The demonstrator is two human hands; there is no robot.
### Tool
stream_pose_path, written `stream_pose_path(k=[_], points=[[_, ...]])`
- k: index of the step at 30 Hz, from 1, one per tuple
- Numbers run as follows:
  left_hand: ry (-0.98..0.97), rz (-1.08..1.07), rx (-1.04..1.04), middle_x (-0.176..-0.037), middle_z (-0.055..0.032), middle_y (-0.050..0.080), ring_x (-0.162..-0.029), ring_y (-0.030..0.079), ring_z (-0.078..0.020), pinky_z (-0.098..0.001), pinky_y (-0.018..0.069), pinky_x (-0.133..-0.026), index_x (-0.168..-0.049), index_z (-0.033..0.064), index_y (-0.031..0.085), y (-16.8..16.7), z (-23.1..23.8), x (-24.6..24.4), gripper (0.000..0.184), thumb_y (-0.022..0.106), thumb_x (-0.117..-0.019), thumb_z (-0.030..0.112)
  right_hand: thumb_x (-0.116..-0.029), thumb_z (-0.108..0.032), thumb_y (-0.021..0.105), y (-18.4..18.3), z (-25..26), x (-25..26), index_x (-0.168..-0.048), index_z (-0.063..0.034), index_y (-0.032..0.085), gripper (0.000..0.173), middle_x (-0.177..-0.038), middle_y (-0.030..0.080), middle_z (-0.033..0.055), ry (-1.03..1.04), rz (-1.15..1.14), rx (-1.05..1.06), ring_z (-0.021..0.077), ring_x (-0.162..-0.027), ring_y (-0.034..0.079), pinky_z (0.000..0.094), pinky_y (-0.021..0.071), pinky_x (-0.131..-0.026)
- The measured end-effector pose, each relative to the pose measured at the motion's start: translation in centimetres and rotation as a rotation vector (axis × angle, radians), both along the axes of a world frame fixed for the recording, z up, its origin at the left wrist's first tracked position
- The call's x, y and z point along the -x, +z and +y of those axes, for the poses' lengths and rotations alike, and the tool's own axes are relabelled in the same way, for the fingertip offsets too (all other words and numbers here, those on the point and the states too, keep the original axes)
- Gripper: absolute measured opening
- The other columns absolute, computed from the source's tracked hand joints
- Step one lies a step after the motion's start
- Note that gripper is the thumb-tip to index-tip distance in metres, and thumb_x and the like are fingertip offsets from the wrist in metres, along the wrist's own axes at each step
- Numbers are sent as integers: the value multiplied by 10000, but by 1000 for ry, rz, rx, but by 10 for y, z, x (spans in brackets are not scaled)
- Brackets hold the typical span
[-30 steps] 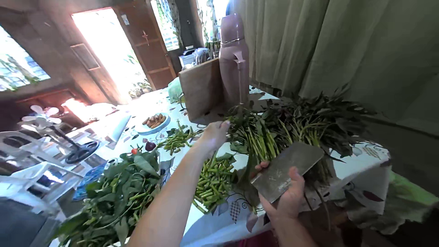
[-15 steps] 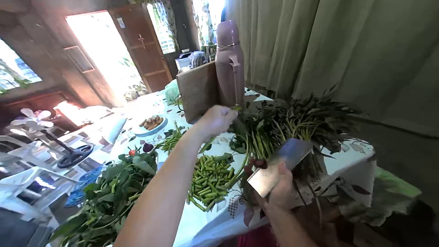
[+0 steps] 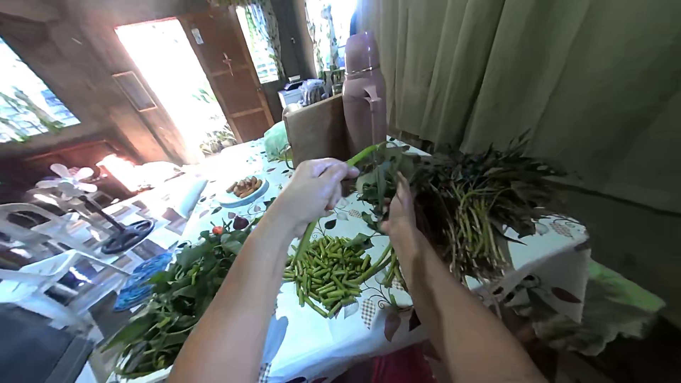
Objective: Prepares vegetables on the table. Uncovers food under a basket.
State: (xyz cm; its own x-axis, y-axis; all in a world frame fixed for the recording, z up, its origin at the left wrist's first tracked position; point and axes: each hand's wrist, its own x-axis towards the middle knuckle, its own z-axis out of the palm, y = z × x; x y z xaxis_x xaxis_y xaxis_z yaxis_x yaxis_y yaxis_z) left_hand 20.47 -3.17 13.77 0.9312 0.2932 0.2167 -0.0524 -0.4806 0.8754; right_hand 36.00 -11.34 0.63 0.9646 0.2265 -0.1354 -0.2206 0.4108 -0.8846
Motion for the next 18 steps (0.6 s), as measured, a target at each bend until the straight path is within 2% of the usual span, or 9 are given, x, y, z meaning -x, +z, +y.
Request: stream_pose_path(k=[2, 4, 6, 8, 10, 11, 13, 16, 18], points=[[33, -88, -10, -558, 55, 467, -418, 389, -13, -147, 332, -390, -1190, 50, 689, -3, 11, 35, 347, 375, -1111, 174, -1043, -555, 444, -3, -4, -4, -1576, -201, 227, 676, -1357, 496, 163, 29, 44, 54, 271, -1045, 547, 477, 498, -833], [97, -163, 15, -565, 42, 480, -414, 402, -17, -136, 348, -384, -1225, 47, 687, -12, 26, 70, 343, 384, -1101, 153, -1024, -607, 447, 4, -7, 0, -1512, -167, 326, 668, -1219, 508, 133, 15, 75, 144, 243, -924, 527, 440, 485, -752], [169, -217, 15, -623, 50, 563, -482, 504, -18, -139, 445, -460, -1234, 47, 677, -22, 41, 101, 333, 399, -1063, 112, -1017, -578, 498, 10, -12, -2, -1579, -186, 230, 735, -1288, 492, 171, 34, 108, 86, 297, -998, 542, 503, 486, -818], [237, -276, -48, -686, 56, 630, -559, 572, -23, -144, 499, -536, -1165, 65, 711, -37, 55, 127, 313, 438, -1012, 81, -1010, -550, 530, 18, -10, -1, -1557, -208, 242, 706, -1116, 521, 131, 19, 101, 16, 259, -848, 589, 436, 529, -711], [310, -342, -193, -752, 68, 652, -616, 589, -11, -146, 512, -585, -1119, 61, 735, -52, 66, 150, 271, 501, -982, 71, -1048, -486, 493, 31, -8, 14, -1382, -198, 391, 453, -826, 515, 23, 16, -11, -117, 153, -616, 585, 320, 541, -564], [347, -371, -295, -797, 77, 655, -642, 587, 10, -139, 512, -599, -1099, 65, 739, -58, 71, 162, 251, 524, -970, 86, -1077, -457, 429, 38, -7, 22, -1199, -187, 458, 299, -702, 532, -19, 66, -98, -216, 112, -543, 578, 276, 534, -515], [415, -412, -471, -872, 60, 655, -698, 584, 48, -118, 513, -632, -1058, 45, 743, -64, 75, 185, 225, 552, -956, 106, -1072, -469, 320, 48, -10, 35, -973, -179, 539, 377, -714, 626, -35, 318, -353, -404, 93, -596, 621, 251, 546, -552], [524, -405, -724, -841, 8, 615, -716, 535, 91, -56, 450, -645, -1019, -15, 754, -65, 76, 215, 246, 555, -942, 108, -829, -657, 656, 67, -1, 51, -1098, -203, 642, 528, -884, 678, -21, 712, -699, -530, 137, -756, 670, 318, 582, -654], [581, -379, -807, -811, -11, 615, -710, 535, 75, -60, 441, -646, -1023, -6, 767, -67, 79, 231, 263, 548, -936, 112, -761, -671, 732, 77, 11, 69, -1235, -199, 604, 681, -925, 679, -22, 916, -792, -531, 135, -773, 673, 322, 590, -659]])
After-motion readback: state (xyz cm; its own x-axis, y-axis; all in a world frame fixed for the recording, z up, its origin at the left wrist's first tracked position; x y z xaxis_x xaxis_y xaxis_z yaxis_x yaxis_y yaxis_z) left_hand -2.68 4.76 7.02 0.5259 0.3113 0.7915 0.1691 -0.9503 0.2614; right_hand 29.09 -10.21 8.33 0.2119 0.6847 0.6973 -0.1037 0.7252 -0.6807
